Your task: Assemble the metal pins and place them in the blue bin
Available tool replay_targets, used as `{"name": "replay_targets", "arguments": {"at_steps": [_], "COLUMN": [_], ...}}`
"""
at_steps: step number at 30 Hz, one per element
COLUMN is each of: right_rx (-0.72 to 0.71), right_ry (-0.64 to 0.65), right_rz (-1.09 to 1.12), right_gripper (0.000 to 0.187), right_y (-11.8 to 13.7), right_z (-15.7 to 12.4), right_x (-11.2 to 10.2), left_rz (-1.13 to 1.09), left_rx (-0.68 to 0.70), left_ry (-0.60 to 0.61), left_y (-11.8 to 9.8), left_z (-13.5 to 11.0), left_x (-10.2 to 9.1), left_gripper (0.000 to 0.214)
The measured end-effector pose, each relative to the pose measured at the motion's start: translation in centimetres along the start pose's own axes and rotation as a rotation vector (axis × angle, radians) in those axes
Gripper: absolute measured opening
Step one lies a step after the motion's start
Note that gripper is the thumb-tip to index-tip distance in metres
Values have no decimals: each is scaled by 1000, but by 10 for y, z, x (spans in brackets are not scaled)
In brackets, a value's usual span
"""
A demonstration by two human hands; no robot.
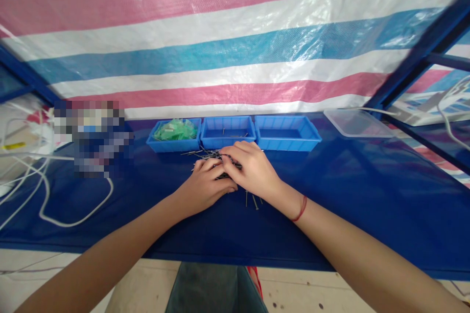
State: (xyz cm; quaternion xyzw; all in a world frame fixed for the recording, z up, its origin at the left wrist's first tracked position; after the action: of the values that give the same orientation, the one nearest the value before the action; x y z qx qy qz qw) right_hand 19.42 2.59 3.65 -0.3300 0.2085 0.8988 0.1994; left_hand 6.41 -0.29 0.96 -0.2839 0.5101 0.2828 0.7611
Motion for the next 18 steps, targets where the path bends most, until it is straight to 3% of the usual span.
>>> {"name": "replay_targets", "arguments": {"at_steps": [12, 18], "right_rx": [-19, 153], "right_ry": [-21, -167], "right_rz": [55, 136], "right_gripper": [19, 22], "right_y": [6, 4], "right_z": [0, 0], "right_x": [-1, -12], "left_rz": [-66, -393], "left_rx": [14, -224], "left_ry": [1, -196], "left_y": [5, 20], "left_z": [4, 8], "left_x": [-7, -20], "left_gripper": [20, 19]}}
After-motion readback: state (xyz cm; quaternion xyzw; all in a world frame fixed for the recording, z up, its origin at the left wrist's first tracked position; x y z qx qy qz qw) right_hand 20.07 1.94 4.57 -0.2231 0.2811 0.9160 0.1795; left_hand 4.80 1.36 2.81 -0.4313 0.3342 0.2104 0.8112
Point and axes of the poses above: each hand's wrist, its own z-axis towards the middle knuckle, its own x-axis out of the palm, y = z × x, the point moved 4 cm from there along z, towards the middle knuckle, and after that the axes turned 8 degrees about -x, right-handed, at the moved point
